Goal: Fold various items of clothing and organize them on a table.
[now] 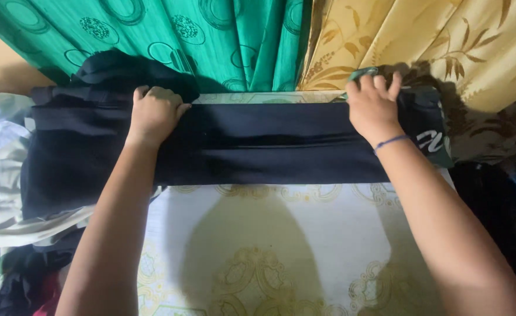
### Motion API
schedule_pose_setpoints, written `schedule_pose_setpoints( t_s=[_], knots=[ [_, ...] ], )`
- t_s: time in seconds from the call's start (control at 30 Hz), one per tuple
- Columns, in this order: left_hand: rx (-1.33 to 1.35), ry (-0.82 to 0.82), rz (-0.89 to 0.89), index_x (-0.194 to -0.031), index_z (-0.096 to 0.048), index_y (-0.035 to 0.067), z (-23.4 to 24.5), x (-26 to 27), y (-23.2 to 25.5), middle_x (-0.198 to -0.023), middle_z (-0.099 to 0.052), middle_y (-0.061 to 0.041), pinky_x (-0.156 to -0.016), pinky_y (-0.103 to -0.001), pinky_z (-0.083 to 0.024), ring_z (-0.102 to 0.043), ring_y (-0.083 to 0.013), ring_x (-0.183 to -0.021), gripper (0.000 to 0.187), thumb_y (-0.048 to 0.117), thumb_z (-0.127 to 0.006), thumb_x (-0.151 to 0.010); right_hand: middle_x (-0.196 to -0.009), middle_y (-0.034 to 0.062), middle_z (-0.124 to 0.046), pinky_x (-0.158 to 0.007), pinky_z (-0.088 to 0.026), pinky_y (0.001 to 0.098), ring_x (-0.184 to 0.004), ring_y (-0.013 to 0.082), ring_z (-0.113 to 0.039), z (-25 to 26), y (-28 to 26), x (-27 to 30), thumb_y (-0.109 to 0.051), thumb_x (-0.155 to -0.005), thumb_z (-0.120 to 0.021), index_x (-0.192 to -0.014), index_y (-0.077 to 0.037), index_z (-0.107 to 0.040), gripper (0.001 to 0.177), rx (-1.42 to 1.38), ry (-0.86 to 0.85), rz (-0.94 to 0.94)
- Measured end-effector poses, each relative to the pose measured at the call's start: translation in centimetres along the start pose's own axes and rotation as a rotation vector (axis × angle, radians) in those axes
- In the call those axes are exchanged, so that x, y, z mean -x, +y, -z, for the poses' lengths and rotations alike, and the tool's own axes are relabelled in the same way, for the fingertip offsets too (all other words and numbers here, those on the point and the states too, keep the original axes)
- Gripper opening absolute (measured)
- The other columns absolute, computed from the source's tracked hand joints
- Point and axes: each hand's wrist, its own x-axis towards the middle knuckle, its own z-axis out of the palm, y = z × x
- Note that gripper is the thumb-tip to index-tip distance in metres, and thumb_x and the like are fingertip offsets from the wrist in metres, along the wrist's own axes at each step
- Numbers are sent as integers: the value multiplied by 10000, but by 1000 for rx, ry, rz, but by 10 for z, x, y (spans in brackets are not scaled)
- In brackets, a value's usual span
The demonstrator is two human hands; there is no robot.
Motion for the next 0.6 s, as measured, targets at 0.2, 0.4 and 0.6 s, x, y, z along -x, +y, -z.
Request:
schedule_pose_setpoints(
  t_s=[0.2, 0.4, 0.6],
  knots=[
    [245, 172, 18, -1044, -705, 97, 46, -4, 24, -1055, -713, -118, -916, -488, -463, -651, -334, -1024, 224, 289, -750, -938, -1191, 88, -658, -1205, -257, 663, -1236, 284, -565, 38, -11, -7, -156, -965, -625, -1076, -165, -683, 126, -65, 193, 108],
    [405, 70, -228, -1187, -690, 22, 109, 28, 124, -1274, -668, -194, -987, -515, -447, -616, -369, -1149, 370, 286, -681, -929, -888, 223, -688, -754, -572, 506, -837, 403, -690, 107, 24, 36, -406, -1008, -644, -977, -42, -705, 371, -45, -227, -165],
    [593, -106, -345, -1475, -523, 75, 104, 20, 232, -1507, -536, -142, -1192, -558, -295, -478, -341, -1419, 587, 379, -606, -980, -924, 258, -760, -791, -564, 527, -890, 445, -717, 110, 71, 73, -570, -970, -571, -894, -25, -765, 583, -115, -673, -403]
  ],
)
